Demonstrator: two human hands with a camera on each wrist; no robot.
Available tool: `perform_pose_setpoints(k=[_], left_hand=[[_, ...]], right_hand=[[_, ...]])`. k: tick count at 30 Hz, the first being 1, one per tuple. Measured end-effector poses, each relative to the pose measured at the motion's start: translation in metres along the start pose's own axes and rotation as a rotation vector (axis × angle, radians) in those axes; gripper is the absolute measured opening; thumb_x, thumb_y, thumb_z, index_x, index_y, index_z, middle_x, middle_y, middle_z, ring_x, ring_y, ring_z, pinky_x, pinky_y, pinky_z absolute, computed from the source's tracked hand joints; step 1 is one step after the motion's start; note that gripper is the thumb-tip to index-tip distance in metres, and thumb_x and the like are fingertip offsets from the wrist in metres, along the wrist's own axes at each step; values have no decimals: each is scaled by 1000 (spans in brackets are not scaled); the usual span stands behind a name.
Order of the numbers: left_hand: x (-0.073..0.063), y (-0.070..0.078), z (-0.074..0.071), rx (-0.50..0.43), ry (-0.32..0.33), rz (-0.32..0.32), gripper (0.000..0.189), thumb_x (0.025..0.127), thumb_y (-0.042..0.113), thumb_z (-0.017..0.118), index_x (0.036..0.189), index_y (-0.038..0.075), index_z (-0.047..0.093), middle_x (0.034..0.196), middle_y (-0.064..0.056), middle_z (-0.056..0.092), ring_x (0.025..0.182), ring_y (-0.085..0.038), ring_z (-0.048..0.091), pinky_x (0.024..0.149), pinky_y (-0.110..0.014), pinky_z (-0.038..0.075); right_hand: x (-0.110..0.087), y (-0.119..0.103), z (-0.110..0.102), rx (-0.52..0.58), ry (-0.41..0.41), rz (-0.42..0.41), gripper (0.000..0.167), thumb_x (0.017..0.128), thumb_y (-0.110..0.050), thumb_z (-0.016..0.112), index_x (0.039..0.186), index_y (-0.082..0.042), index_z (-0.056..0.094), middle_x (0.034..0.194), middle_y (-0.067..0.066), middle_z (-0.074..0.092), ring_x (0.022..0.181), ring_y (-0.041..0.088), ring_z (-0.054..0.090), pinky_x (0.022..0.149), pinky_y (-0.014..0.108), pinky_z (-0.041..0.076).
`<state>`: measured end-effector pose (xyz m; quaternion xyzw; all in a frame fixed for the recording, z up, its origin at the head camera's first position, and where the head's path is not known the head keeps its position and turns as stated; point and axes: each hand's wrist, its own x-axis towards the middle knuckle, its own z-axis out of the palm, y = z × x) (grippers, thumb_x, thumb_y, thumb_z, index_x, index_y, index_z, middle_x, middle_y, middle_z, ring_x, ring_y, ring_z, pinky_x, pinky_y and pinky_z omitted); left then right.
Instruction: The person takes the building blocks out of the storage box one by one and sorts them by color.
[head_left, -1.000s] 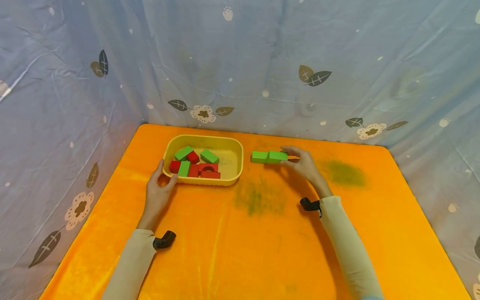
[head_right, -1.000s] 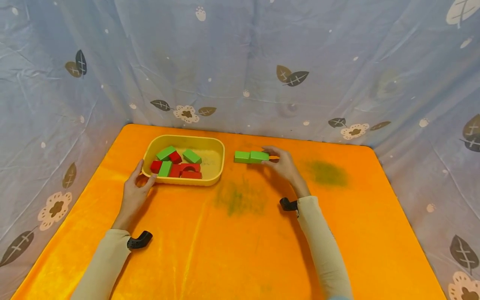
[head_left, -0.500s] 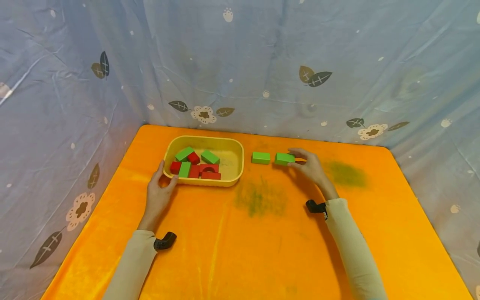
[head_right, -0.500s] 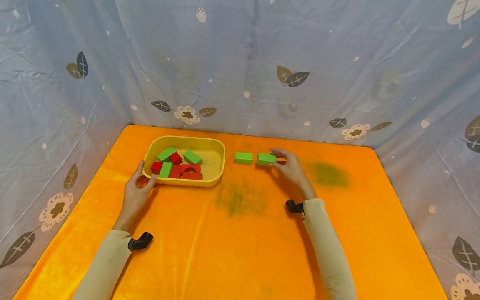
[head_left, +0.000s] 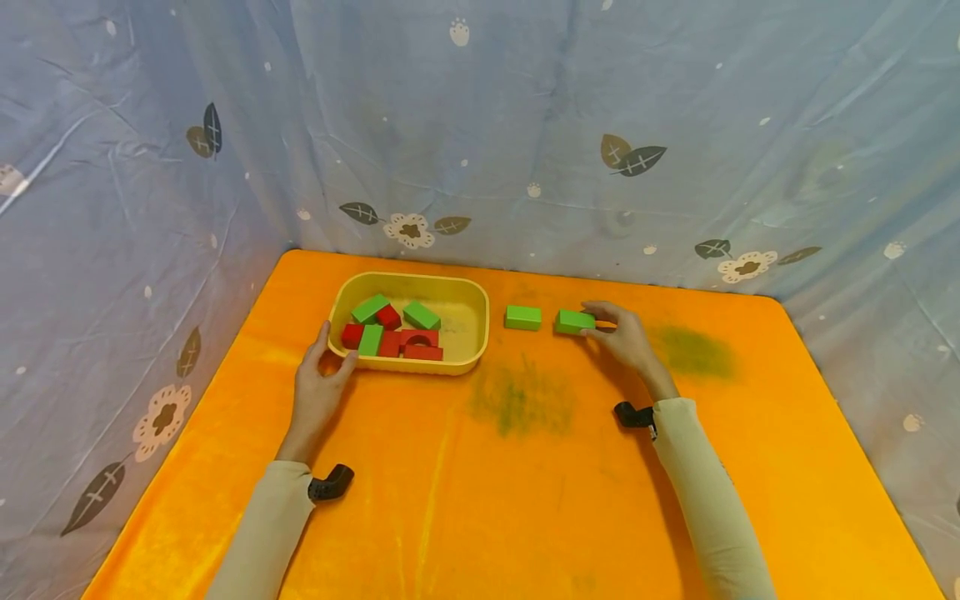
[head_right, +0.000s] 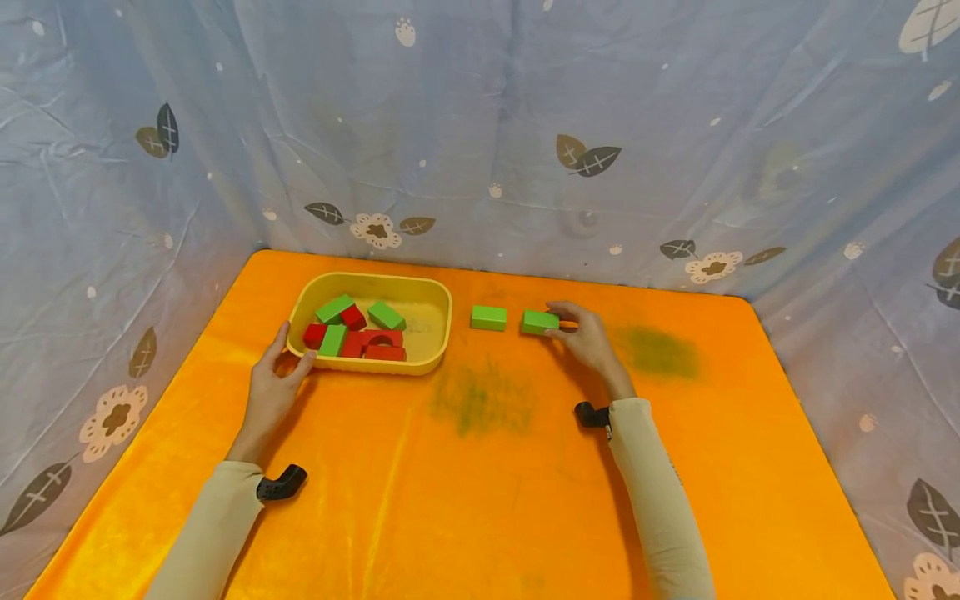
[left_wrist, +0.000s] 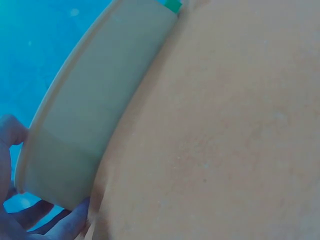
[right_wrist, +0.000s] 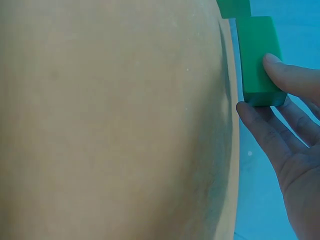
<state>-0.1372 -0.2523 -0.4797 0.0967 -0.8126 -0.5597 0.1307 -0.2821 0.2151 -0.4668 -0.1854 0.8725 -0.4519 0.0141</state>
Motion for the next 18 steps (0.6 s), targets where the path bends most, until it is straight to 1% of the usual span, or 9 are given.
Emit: perform_pose_setpoints(k=[4, 6, 11, 13, 18], left_hand=[[0, 0, 0, 3, 4, -2, 73, 96, 23, 64, 157, 14, 23, 157, -16, 29, 145, -31, 25, 118, -46, 22], [0, 1, 0, -2, 2, -2, 74, 96, 22, 64, 157, 14, 23, 157, -16, 28, 145, -31, 25, 118, -46, 22], [-1, 1, 1, -8, 2, 3, 74, 96, 22, 65, 157, 14, 23, 157, -17, 29, 145, -31, 25, 118, -46, 21], [0, 1, 1, -6, 4, 5, 74, 96, 22, 65, 156, 13, 23, 156, -18, 30, 144, -31, 26, 118, -46, 22], [0, 0, 1, -11, 7, 9, 73, 96, 21, 64, 156, 13, 24, 157, -17, 29, 145, -31, 25, 118, -46, 22]], right_hand=[[0, 3, -1, 6, -4, -1, 49, 89, -7, 71, 135, 2, 55, 129, 22, 59, 119, 37, 55, 95, 48, 50], [-2, -5, -2, 1, -12, -3, 49, 90, -2, 69, 135, 5, 54, 129, 25, 59, 119, 40, 54, 95, 50, 50], [-1, -2, -3, 6, -20, -2, 49, 90, 2, 67, 135, 9, 52, 129, 29, 57, 119, 44, 53, 97, 52, 48], [2, 10, -2, 7, -19, -4, 49, 89, -1, 69, 136, 6, 53, 130, 27, 57, 119, 42, 54, 97, 52, 48], [3, 12, -3, -19, -34, -13, 49, 90, -5, 69, 135, 4, 54, 129, 25, 59, 116, 40, 56, 97, 50, 49]])
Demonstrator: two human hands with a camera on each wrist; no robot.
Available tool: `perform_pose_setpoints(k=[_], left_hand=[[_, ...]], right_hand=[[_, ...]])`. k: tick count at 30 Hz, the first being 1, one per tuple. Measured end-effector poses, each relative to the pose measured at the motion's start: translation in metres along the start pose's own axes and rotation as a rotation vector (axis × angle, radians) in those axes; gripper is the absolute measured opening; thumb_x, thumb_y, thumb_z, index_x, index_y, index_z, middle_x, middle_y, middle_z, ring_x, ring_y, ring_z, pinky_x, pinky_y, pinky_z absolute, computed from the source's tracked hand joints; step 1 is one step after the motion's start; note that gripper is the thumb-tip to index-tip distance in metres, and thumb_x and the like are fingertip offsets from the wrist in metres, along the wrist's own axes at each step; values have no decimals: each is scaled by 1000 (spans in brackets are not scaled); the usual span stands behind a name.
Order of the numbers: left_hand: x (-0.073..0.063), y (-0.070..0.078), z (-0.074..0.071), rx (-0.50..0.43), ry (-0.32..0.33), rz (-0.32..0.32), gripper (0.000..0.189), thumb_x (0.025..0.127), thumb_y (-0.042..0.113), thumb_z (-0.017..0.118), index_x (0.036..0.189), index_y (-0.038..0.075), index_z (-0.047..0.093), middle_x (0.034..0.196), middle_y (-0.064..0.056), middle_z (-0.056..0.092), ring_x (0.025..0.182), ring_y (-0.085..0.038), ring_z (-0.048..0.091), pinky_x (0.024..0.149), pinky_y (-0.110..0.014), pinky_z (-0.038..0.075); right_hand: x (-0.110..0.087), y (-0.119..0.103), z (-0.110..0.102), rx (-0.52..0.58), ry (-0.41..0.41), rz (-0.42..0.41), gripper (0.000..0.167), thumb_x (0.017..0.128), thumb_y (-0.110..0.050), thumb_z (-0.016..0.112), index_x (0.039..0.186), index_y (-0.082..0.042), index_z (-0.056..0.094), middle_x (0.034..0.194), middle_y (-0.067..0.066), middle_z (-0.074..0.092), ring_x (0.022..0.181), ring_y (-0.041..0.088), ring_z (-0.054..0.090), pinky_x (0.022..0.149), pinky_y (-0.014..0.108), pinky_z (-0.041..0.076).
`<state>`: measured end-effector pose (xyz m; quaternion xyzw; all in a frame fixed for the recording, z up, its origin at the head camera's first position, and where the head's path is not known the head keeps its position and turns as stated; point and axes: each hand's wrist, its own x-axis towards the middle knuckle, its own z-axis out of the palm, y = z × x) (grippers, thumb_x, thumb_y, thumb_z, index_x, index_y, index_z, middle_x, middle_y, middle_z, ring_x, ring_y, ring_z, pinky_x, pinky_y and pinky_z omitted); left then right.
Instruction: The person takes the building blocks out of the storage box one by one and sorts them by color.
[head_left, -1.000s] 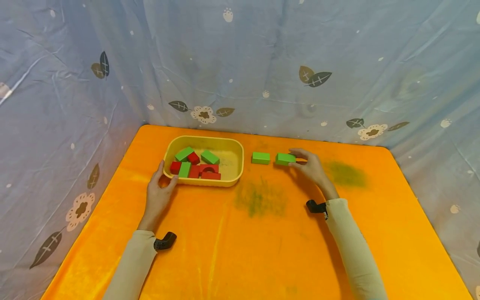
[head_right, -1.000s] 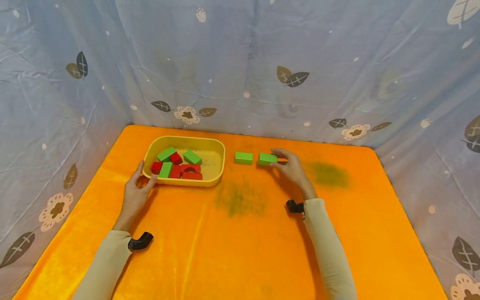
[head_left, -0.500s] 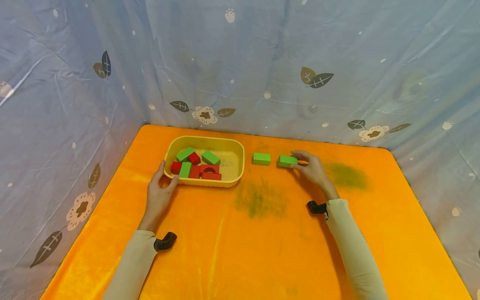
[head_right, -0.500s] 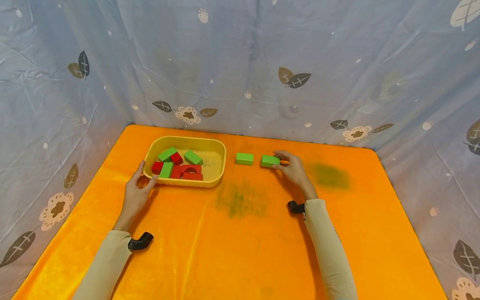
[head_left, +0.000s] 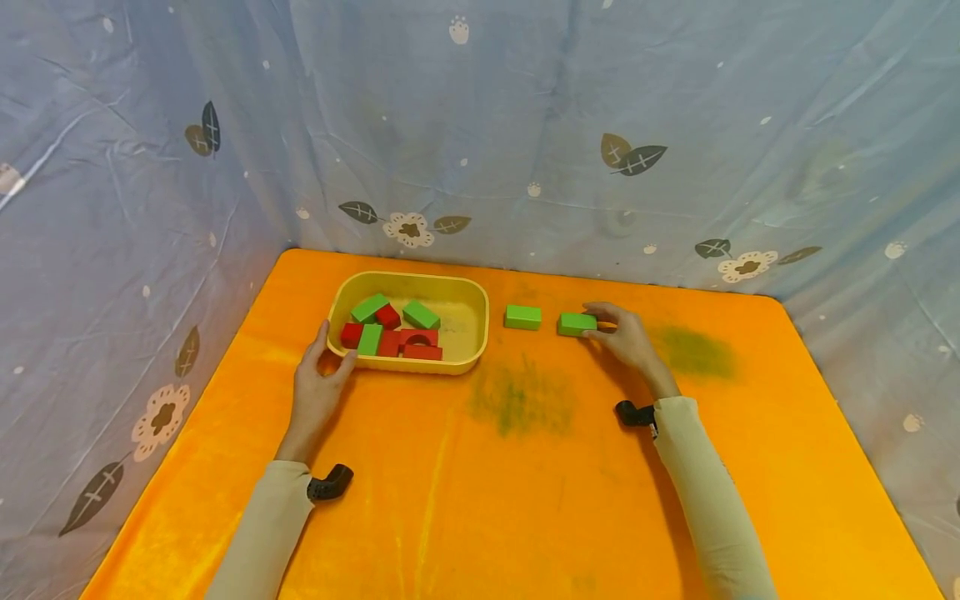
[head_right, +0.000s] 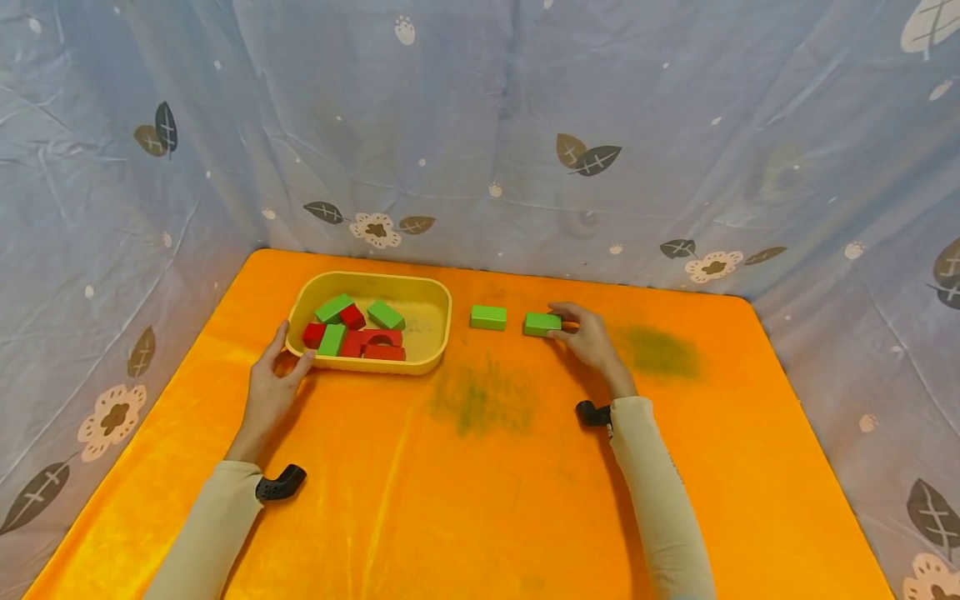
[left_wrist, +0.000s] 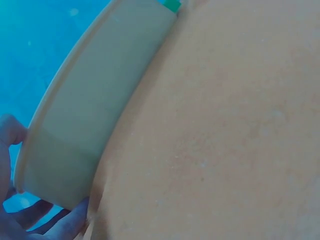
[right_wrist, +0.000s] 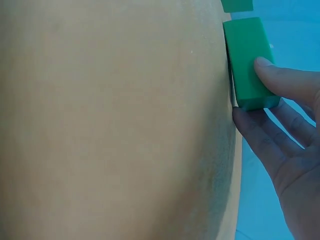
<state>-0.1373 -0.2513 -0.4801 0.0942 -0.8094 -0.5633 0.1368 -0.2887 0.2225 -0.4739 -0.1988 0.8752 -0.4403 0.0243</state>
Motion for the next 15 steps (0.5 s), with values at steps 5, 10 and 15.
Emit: perform_pose_setpoints(k=[5, 10, 15], left_hand=[[-1, 0, 0, -1, -1, 0, 73, 96, 22, 64, 156, 15, 24, 157, -15, 29, 145, -29, 26, 118, -45, 22], [-1, 1, 0, -10, -6, 1, 74, 96, 22, 65, 156, 16, 24, 156, -16, 31, 144, -29, 27, 118, -46, 23], [-1, 0, 0, -17, -3, 3, 73, 96, 21, 65, 156, 15, 24, 156, -15, 31, 144, -29, 27, 118, -45, 23]], right_hand=[[0, -2, 1, -34, -6, -3, 48, 90, -3, 69, 135, 4, 55, 128, 25, 59, 115, 40, 57, 97, 50, 50], [-1, -2, 2, -71, -4, -28, 47, 89, 0, 69, 134, 5, 55, 127, 26, 60, 111, 41, 59, 93, 50, 51], [0, -2, 2, -97, -17, -28, 47, 90, -1, 69, 135, 4, 55, 128, 26, 59, 110, 41, 59, 92, 51, 52]])
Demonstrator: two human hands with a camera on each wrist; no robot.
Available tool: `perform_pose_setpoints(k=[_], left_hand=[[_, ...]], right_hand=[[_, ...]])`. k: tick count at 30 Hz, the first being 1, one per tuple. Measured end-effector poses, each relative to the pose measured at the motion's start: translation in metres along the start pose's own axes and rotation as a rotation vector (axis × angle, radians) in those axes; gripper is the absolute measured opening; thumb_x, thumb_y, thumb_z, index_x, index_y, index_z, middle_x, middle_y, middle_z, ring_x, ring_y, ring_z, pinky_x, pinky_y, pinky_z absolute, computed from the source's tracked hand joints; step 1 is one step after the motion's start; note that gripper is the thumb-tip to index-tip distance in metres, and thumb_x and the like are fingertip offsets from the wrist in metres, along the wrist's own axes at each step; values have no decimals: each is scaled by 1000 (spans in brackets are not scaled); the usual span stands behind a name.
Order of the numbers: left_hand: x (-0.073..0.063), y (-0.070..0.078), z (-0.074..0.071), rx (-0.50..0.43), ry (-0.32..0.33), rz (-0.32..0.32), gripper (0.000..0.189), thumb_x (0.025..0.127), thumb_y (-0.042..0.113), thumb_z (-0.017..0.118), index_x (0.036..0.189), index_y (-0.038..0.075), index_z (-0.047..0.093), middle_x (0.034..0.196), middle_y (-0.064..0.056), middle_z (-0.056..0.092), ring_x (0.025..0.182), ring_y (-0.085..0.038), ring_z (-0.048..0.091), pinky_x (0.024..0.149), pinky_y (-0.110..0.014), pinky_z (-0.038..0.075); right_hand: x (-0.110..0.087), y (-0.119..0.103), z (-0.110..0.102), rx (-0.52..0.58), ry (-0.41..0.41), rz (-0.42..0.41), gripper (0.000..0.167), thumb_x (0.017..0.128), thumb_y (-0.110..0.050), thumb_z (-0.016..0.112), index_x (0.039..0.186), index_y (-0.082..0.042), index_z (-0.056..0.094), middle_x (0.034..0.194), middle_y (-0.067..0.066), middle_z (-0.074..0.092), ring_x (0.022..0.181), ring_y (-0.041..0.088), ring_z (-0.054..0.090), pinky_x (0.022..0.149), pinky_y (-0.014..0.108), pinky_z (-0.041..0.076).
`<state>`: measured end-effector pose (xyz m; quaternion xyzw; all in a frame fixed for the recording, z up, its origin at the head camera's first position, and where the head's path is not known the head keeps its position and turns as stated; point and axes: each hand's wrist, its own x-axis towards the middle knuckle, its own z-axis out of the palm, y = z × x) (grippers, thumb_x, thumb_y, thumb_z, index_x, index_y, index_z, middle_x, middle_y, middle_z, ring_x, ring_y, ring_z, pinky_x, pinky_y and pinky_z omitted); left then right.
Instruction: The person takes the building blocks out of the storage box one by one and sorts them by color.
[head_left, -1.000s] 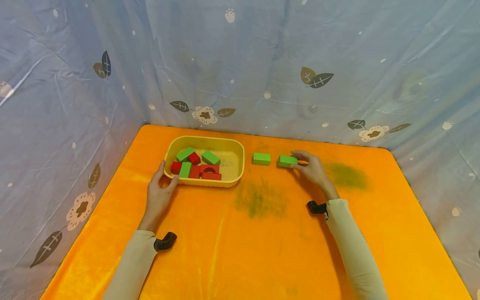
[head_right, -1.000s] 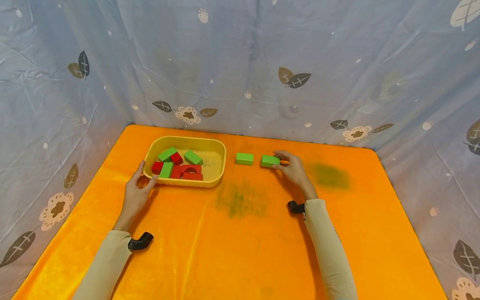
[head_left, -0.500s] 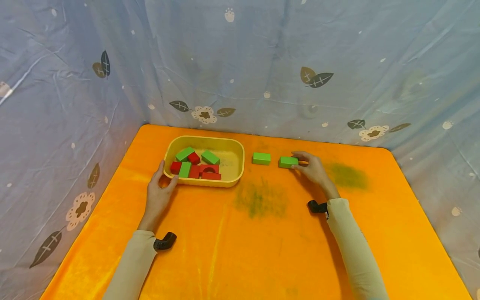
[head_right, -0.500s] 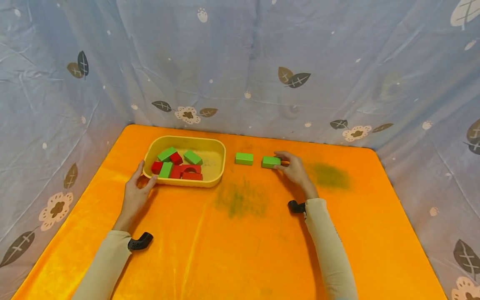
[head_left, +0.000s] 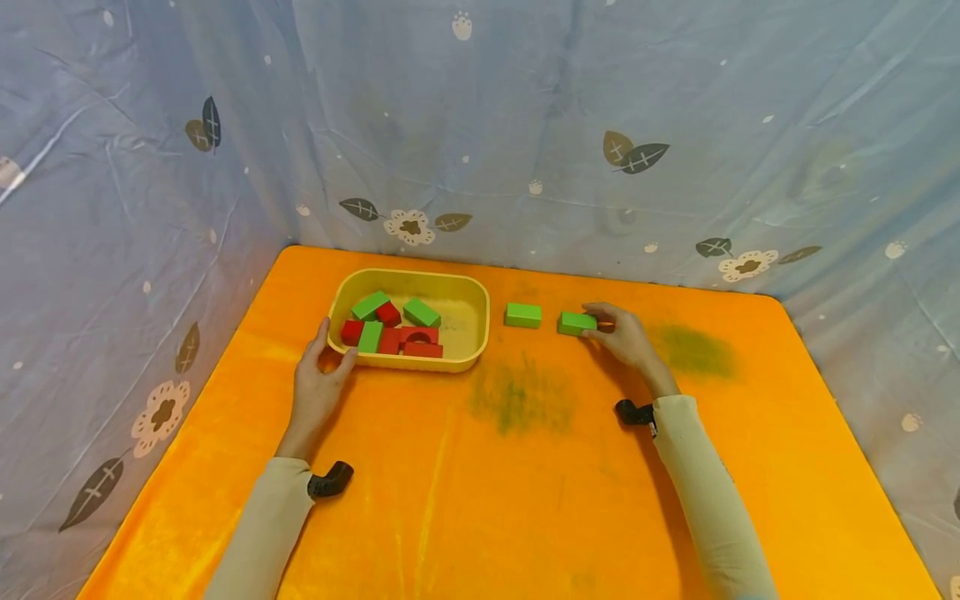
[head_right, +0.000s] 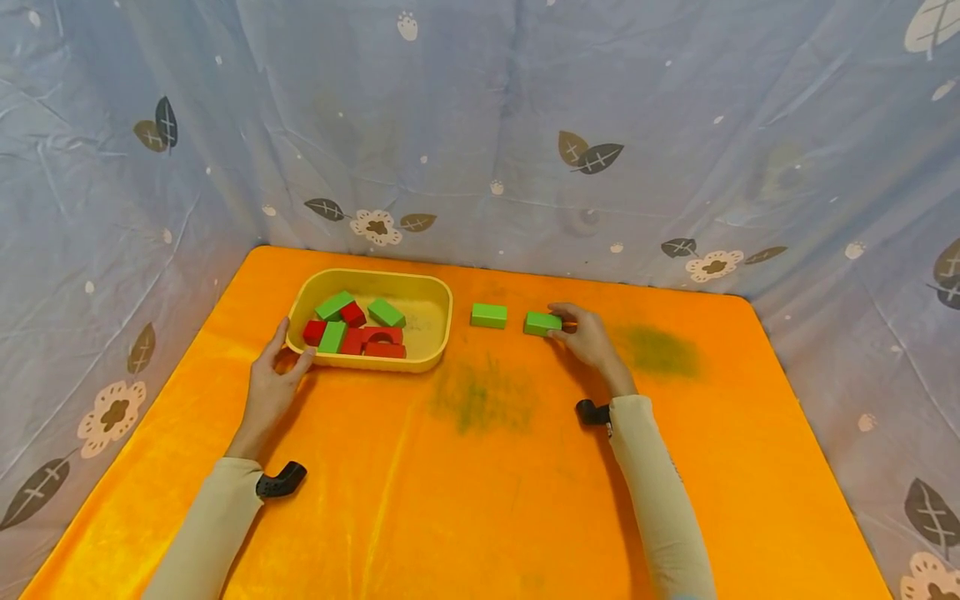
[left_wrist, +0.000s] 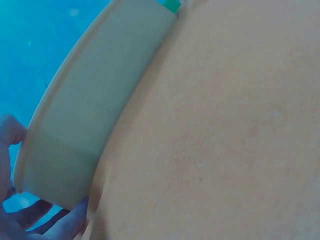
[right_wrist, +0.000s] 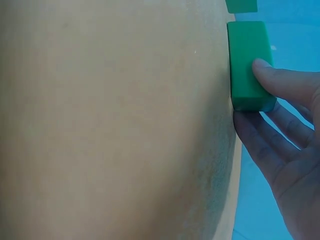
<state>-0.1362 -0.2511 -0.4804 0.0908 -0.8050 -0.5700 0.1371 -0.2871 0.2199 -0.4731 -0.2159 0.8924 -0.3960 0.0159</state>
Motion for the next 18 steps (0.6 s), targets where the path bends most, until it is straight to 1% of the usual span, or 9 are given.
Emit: perform_pose_setpoints(k=[4, 9, 14, 18], left_hand=[[1, -1, 0, 13, 2, 3, 73, 96, 21, 65, 156, 13, 24, 157, -14, 29, 145, -28, 25, 118, -45, 22], [1, -2, -1, 18, 5, 11, 73, 96, 20, 64, 156, 12, 24, 157, -16, 30, 145, -30, 25, 118, -46, 21], [1, -2, -1, 20, 3, 14, 72, 96, 21, 64, 156, 14, 24, 157, -16, 30, 145, -30, 25, 119, -45, 21], [2, -3, -1, 28, 7, 13, 72, 96, 22, 64, 156, 14, 25, 156, -17, 31, 145, -30, 26, 119, -45, 21]], right_hand=[[0, 0, 0, -8, -19, 20, 48, 90, -3, 69, 136, 4, 54, 130, 25, 57, 112, 40, 58, 93, 50, 52], [1, -3, -2, -12, -37, 40, 51, 91, -3, 68, 138, 4, 51, 132, 26, 55, 113, 42, 58, 93, 50, 52], [1, -9, -6, 24, -33, 57, 55, 89, -2, 70, 140, 5, 49, 129, 28, 56, 115, 45, 56, 94, 51, 51], [2, -14, -10, 21, -27, 45, 56, 89, -2, 71, 140, 4, 49, 129, 28, 57, 116, 44, 55, 95, 52, 50]])
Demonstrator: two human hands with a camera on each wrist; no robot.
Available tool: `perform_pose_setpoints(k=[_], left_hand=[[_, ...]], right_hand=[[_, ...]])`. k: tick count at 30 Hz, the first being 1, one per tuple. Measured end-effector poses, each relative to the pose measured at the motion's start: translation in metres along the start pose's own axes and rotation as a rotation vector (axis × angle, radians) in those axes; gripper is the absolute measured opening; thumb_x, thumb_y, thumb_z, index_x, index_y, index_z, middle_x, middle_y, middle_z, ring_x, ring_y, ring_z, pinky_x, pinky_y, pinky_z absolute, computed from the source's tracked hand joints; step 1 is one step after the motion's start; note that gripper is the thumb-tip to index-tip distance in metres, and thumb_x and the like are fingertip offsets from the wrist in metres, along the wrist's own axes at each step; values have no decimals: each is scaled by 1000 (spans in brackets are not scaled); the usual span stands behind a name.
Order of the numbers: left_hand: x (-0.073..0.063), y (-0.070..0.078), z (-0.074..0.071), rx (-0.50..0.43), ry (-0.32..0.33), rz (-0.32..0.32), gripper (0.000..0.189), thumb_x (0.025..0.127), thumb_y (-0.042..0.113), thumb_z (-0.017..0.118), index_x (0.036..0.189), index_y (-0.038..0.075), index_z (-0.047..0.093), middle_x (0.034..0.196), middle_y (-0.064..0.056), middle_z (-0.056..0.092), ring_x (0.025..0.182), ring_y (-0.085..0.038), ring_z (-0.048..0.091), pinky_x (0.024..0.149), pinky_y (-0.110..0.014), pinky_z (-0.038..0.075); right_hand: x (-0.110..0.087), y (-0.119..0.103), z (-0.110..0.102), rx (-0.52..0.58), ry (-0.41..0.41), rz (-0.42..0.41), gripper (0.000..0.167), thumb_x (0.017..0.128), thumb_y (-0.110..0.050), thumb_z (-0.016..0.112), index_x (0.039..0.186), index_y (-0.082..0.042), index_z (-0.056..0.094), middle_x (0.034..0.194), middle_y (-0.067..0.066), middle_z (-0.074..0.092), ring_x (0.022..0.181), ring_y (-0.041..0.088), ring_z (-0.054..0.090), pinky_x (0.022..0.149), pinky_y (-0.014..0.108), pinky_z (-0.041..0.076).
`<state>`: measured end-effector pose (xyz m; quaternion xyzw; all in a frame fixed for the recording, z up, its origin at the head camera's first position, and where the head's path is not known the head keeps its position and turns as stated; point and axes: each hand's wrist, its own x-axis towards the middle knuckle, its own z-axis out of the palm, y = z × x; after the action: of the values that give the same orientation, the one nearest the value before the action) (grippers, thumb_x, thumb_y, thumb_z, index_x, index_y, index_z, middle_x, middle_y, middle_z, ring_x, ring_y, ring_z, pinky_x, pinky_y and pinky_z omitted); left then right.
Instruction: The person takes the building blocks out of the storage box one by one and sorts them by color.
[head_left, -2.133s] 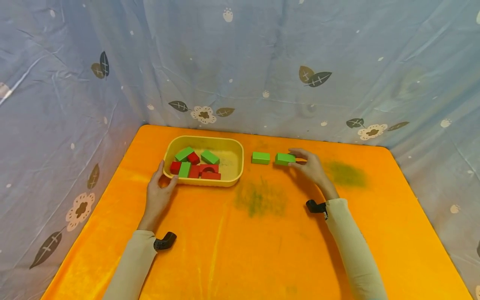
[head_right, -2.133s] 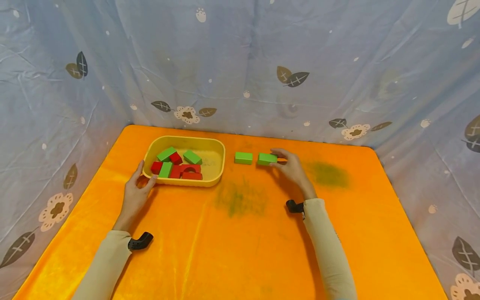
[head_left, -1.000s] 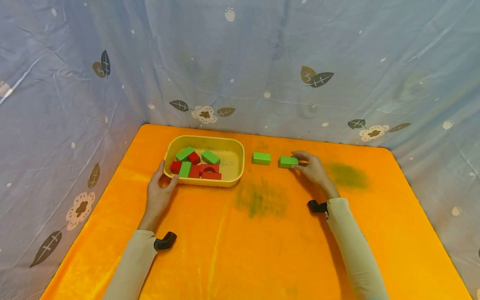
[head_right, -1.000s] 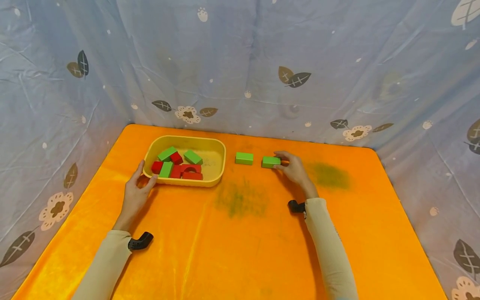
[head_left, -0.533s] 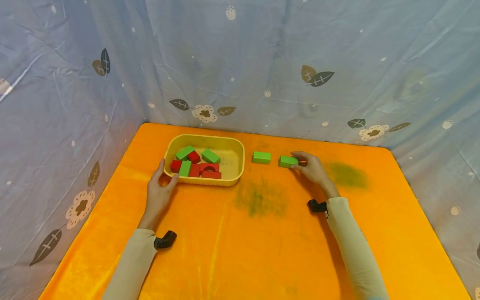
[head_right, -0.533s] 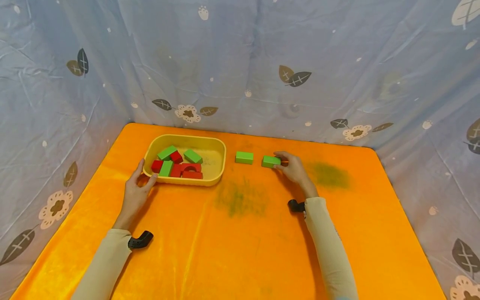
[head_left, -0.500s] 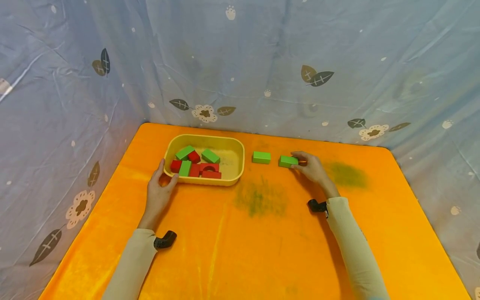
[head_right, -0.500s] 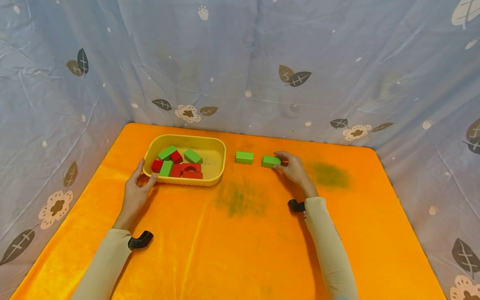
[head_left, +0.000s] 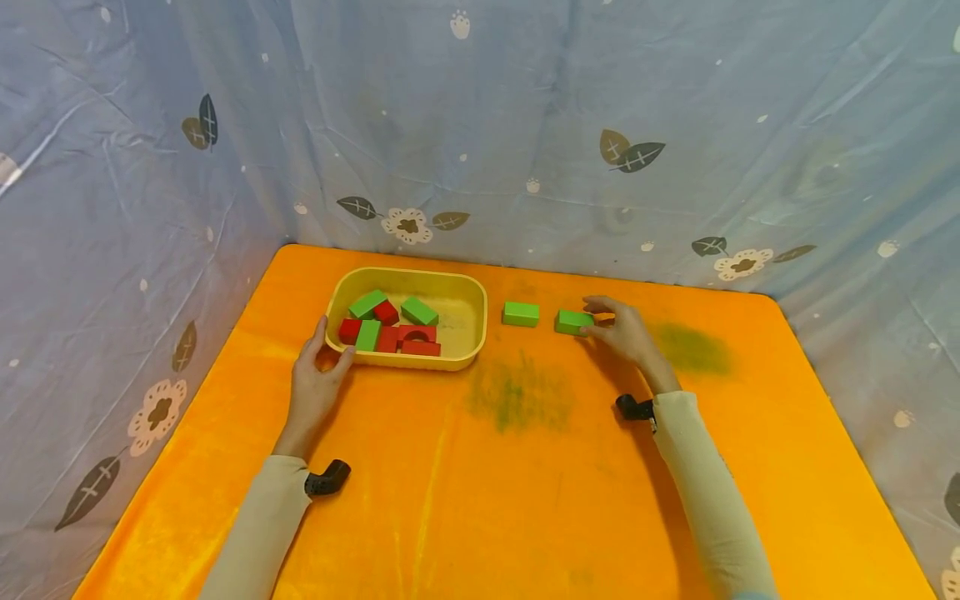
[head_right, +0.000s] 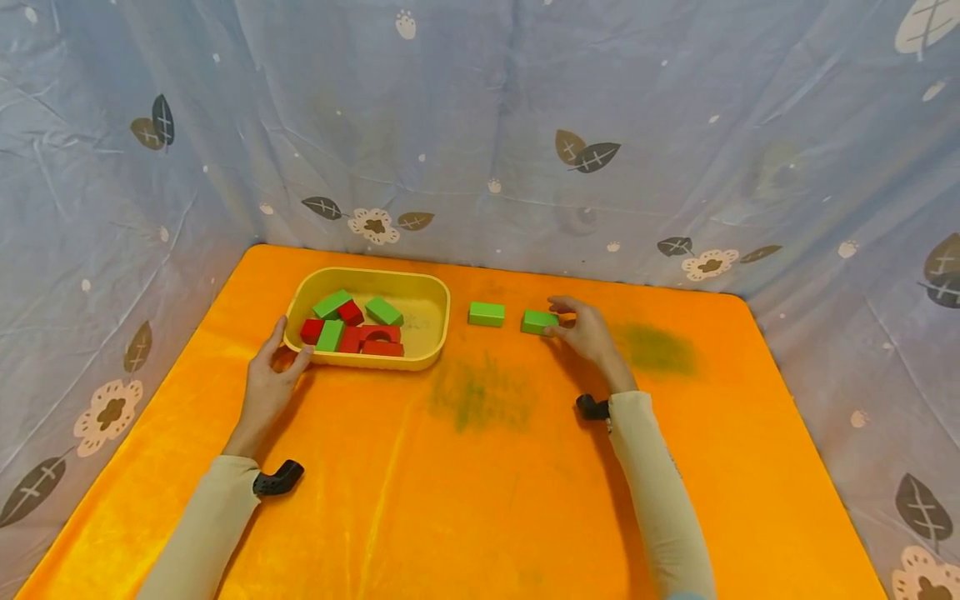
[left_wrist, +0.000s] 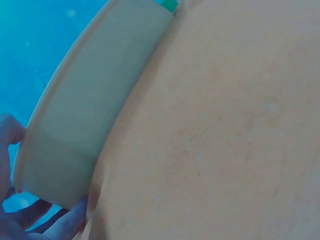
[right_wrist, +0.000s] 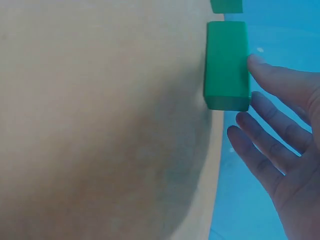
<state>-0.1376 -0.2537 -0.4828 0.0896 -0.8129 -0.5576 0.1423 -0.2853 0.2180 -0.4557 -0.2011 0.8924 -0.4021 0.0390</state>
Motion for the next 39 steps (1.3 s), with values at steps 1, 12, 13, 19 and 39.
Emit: perform_pose_setpoints(k=[1, 12, 13, 19, 39], left_hand=[[0, 0, 0, 2, 2, -2, 72, 96, 22, 65, 156, 14, 25, 155, -17, 32, 145, -31, 26, 119, -45, 21], [0, -2, -1, 5, 12, -9, 73, 96, 21, 65, 156, 14, 26, 153, -18, 35, 143, -31, 29, 118, -45, 23], [0, -2, -1, 7, 14, -9, 72, 96, 21, 66, 156, 14, 26, 153, -18, 35, 143, -31, 29, 118, -44, 23], [-1, -1, -1, 15, 15, -7, 72, 96, 20, 66, 156, 13, 26, 153, -18, 35, 143, -31, 29, 118, -45, 23], [0, -1, 1, 8, 11, -16, 73, 96, 22, 64, 156, 15, 24, 155, -17, 32, 144, -31, 26, 119, -45, 21]], right_hand=[[0, -1, -1, -3, -1, -3, 56, 89, -2, 71, 140, 4, 49, 128, 27, 57, 117, 43, 55, 94, 52, 50], [4, -17, -1, -72, -18, -25, 53, 92, -8, 69, 140, 1, 50, 128, 22, 60, 116, 38, 56, 95, 51, 50], [5, -19, 0, -76, -14, -26, 52, 92, -8, 69, 140, 0, 51, 128, 22, 60, 116, 38, 56, 96, 51, 49], [8, -30, 2, -68, 3, -32, 49, 92, -8, 68, 138, -1, 54, 128, 22, 60, 116, 38, 56, 99, 52, 47], [22, -69, 28, -5, 89, -127, 42, 89, -3, 70, 130, -1, 61, 119, 22, 65, 106, 34, 62, 91, 45, 53]])
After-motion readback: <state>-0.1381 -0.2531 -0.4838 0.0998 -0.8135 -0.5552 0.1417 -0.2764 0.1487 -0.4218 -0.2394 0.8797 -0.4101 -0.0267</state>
